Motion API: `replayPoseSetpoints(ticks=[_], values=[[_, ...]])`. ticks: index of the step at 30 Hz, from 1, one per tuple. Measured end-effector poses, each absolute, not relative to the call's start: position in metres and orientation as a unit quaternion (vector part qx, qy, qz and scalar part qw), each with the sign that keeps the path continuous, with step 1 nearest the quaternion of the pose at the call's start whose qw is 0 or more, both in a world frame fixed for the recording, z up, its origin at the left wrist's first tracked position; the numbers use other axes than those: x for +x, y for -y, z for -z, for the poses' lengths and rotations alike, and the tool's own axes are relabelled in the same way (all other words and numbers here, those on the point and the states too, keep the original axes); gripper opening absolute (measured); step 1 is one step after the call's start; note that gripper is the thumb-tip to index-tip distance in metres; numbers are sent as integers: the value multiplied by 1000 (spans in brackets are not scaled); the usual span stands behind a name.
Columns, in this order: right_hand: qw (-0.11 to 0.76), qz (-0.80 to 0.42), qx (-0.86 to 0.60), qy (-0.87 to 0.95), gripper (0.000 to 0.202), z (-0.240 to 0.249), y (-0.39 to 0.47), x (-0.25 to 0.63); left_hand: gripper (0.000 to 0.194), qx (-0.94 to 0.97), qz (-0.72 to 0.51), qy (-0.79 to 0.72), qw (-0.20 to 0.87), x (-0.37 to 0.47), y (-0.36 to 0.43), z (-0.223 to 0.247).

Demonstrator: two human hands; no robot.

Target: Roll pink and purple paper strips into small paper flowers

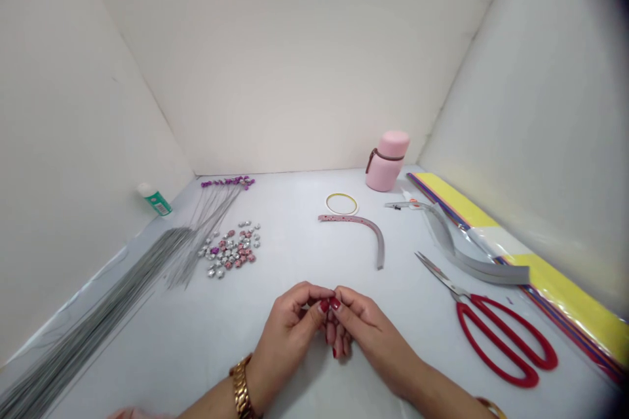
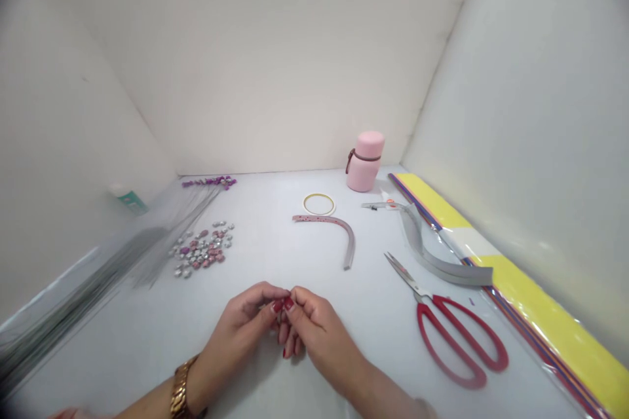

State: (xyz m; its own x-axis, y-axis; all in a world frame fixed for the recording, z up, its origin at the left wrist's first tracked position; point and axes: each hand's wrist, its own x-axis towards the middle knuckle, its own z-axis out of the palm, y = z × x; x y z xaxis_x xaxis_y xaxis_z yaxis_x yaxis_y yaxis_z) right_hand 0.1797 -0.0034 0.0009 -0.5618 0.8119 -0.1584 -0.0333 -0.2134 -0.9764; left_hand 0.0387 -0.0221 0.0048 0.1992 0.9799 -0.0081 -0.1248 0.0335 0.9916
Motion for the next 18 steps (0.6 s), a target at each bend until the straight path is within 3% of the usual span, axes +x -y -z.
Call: replayPoseSetpoints(ticks=[6,11,18], values=[[301,-652,-365,593,29,2,3,176,18,514,-473,-458,550,42,26,-3],[322,-716,-339,519,28,-3,2,176,26,449,-492,-443,600,42,21,-10],[332,-736,-333,486,31,-2,2,175,22,448,-484,-430,617,42,17,-8]])
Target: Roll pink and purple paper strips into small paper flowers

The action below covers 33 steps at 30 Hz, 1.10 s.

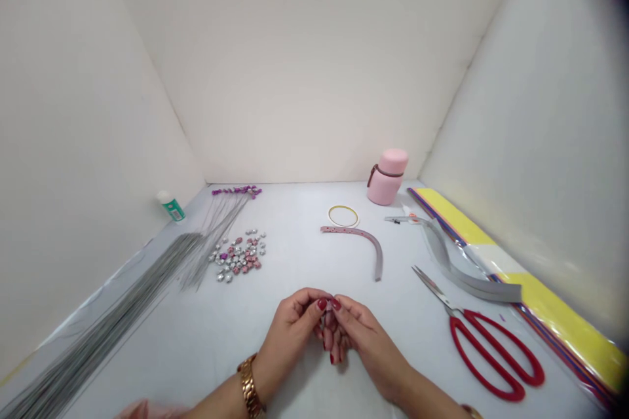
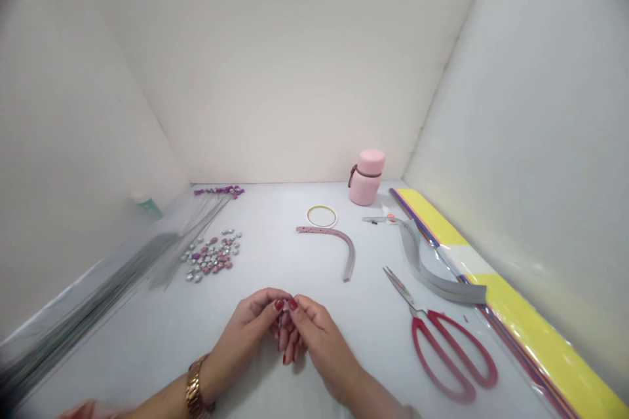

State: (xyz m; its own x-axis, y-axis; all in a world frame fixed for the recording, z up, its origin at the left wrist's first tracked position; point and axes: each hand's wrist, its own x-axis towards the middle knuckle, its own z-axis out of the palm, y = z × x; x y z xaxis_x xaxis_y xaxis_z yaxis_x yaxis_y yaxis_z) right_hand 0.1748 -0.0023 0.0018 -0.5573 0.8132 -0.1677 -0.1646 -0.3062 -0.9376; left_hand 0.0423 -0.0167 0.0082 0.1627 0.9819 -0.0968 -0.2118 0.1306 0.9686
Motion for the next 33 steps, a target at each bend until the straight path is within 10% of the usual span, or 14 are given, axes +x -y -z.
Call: replayPoseSetpoints(ticks=[14,24,33], values=[[315,-778,-306,450,34,-7,7,173,27,434,-510,-455,587,55,34,-19],[288,-792,-318,434,31,-5,9,172,25,615,-447,-541,360,46,40,-18],[279,-791,-338,427,33,-7,9,170,22,535,-466,-538,455,49,40,-7]])
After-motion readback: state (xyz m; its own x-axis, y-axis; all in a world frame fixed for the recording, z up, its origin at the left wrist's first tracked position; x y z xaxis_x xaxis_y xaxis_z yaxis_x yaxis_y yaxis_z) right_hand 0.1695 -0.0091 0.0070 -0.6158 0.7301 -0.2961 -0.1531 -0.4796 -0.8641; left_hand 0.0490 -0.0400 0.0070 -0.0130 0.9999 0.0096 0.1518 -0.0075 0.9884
